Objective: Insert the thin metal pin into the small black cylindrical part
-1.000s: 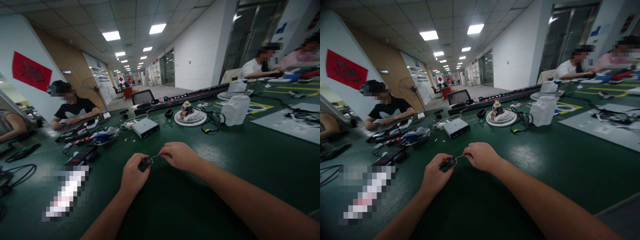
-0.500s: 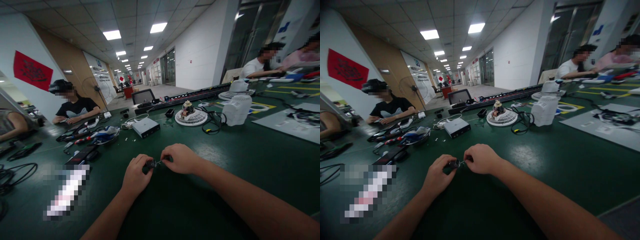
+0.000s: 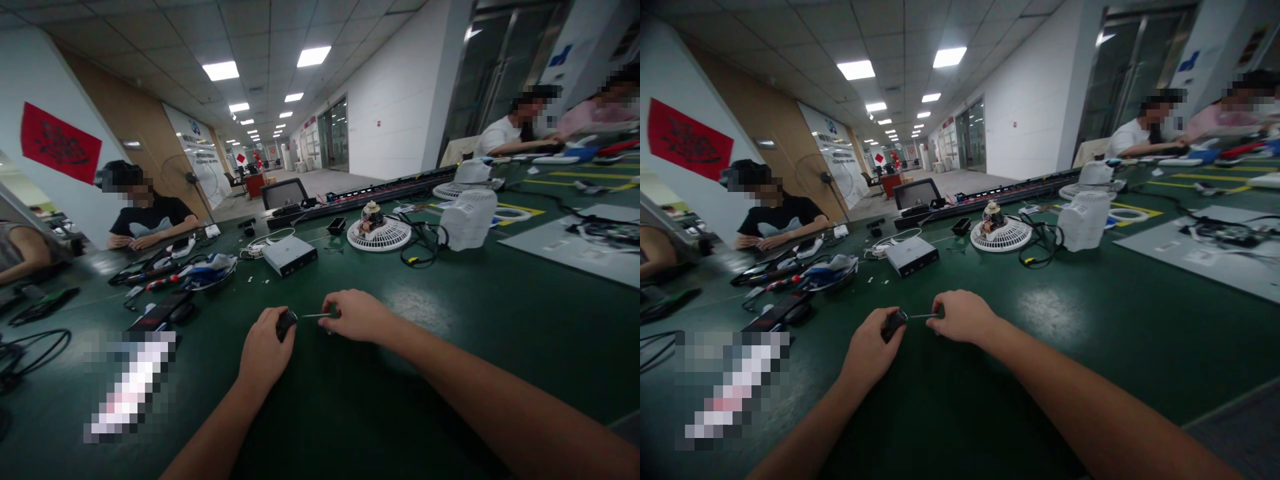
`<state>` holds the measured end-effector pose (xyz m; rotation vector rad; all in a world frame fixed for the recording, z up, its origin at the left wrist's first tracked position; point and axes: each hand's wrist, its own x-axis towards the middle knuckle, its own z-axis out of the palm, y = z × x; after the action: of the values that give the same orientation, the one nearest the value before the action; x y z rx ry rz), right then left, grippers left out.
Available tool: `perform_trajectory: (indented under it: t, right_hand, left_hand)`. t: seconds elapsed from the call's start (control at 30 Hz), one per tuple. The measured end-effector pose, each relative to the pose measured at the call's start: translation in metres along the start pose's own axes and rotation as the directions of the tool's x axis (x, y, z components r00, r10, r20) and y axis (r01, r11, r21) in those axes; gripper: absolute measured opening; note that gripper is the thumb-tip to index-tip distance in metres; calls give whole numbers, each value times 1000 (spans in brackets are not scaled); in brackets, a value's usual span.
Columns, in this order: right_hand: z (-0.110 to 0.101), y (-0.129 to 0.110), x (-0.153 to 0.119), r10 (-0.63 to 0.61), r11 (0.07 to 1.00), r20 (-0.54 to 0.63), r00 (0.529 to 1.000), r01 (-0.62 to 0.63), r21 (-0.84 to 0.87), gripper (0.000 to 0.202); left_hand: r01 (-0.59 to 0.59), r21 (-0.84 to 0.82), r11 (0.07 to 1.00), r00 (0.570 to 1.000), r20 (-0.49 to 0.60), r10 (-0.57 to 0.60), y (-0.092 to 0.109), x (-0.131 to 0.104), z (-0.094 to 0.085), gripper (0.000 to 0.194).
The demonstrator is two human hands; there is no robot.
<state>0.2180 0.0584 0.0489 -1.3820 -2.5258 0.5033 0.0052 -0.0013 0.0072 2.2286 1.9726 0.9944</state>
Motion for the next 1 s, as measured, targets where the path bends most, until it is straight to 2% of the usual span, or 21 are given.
perform_trajectory:
  t: [0.13,0.2,0.3,0.47,0.53,0.63,1.0]
  right_hand:
    - [5,1,0,1,1000,90,996,-1,-5,25]
    - [8,3,2,1,1000,89,996,-3,21,22]
    - [11,5,5,-27,989,16,1000,25,147,20]
    - [17,2,7,-78,899,-116,990,120,422,14]
    - [20,0,8,-99,871,-148,984,158,466,14]
    - [23,1,9,-127,831,-173,977,200,520,14]
    - [35,8,17,-3,632,-81,997,65,773,21]
  left_hand:
    - [31,8,999,998,45,-31,0,0,1,30]
    - [44,8,999,997,55,-45,0,0,1,31]
    - [26,-20,999,997,74,-25,-1,1,1,31]
    - [-115,-128,985,985,113,129,6,0,-2,30]
    - [-164,-170,972,974,126,187,9,-1,-2,32]
    - [-180,-184,966,969,137,207,10,-3,-1,35]
    - [-228,-185,956,963,100,249,4,-3,-3,40]
